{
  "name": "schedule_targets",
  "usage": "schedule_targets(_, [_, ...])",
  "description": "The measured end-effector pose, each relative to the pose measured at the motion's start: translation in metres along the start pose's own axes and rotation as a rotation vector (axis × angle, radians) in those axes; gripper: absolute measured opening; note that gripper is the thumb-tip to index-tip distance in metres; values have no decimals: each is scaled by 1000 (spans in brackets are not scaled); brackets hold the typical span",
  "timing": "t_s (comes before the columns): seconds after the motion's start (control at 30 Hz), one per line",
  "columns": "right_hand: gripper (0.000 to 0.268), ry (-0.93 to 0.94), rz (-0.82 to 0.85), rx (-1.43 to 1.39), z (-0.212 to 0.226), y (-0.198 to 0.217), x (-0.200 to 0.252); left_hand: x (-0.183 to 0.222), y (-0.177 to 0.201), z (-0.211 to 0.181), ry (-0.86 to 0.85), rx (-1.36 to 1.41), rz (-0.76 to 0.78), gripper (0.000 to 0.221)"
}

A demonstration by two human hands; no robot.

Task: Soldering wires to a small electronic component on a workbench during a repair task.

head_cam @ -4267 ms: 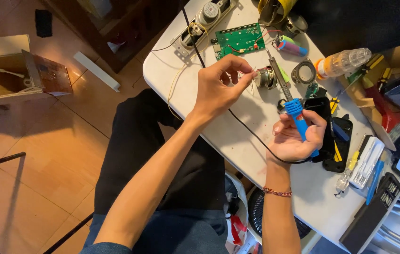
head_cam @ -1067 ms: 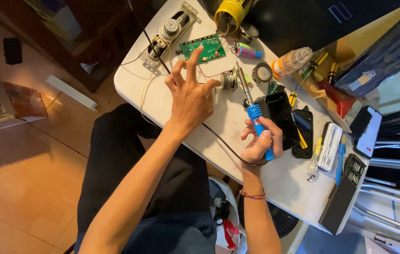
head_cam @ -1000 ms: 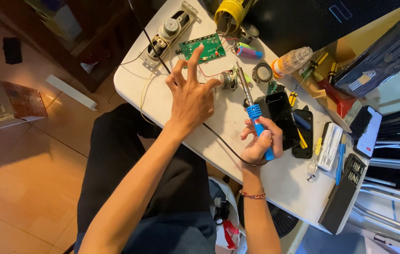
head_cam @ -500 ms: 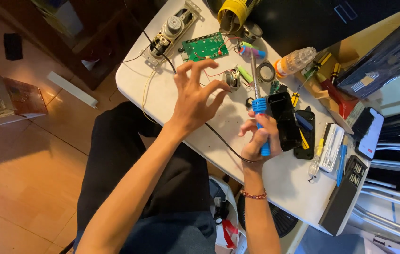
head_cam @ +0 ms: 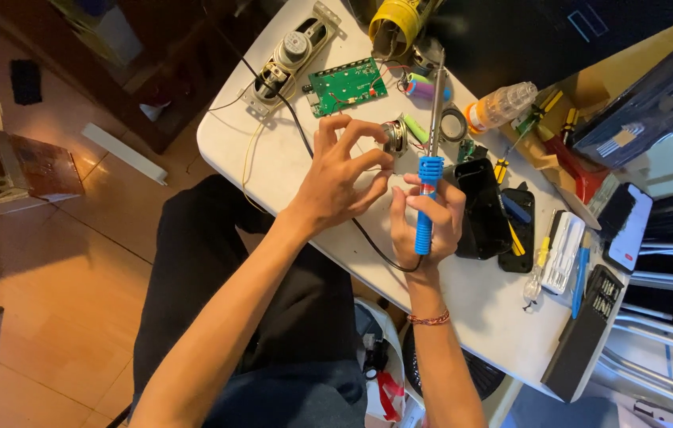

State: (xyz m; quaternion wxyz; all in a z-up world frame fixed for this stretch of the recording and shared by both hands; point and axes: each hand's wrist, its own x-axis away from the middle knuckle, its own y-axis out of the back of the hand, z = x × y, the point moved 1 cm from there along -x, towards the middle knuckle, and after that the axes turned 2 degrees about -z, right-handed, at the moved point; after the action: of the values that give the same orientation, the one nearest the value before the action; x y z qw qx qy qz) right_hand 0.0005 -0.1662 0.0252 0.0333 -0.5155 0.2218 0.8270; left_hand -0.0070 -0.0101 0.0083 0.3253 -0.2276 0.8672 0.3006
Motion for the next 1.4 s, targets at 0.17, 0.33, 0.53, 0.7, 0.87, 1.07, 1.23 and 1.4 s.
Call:
schedule_targets(0.17, [30, 23, -21, 10, -9, -8, -1, 1, 0, 1, 9, 29, 11, 4])
schedule_targets(0.33, [30, 25, 0, 24, -15, -8, 6, 0, 0, 3, 23, 50, 19, 2])
schedule_targets(0.53, [27, 38, 19, 65, -16, -7, 7, 1, -2, 5, 7, 75, 4, 9])
schedule_targets(0.7, [27, 29, 30, 56, -14, -8, 7, -1, 0, 2, 0, 97, 7, 17])
schedule_targets(0.87, [26, 0, 38, 48, -16, -5, 6, 0, 0, 2, -8, 98, -12, 18])
schedule_targets(1.07, [26, -7, 33, 11, -16, -3, 3, -1, 2, -1, -5, 91, -17, 20])
schedule_targets(1.23, [25, 4, 6, -10, -14, -1, 1, 0, 1, 2, 13, 98, -28, 19])
schedule_targets(1.4, [21, -27, -9, -91, -12, 6, 2, 4, -8, 16, 38, 6, -144, 18])
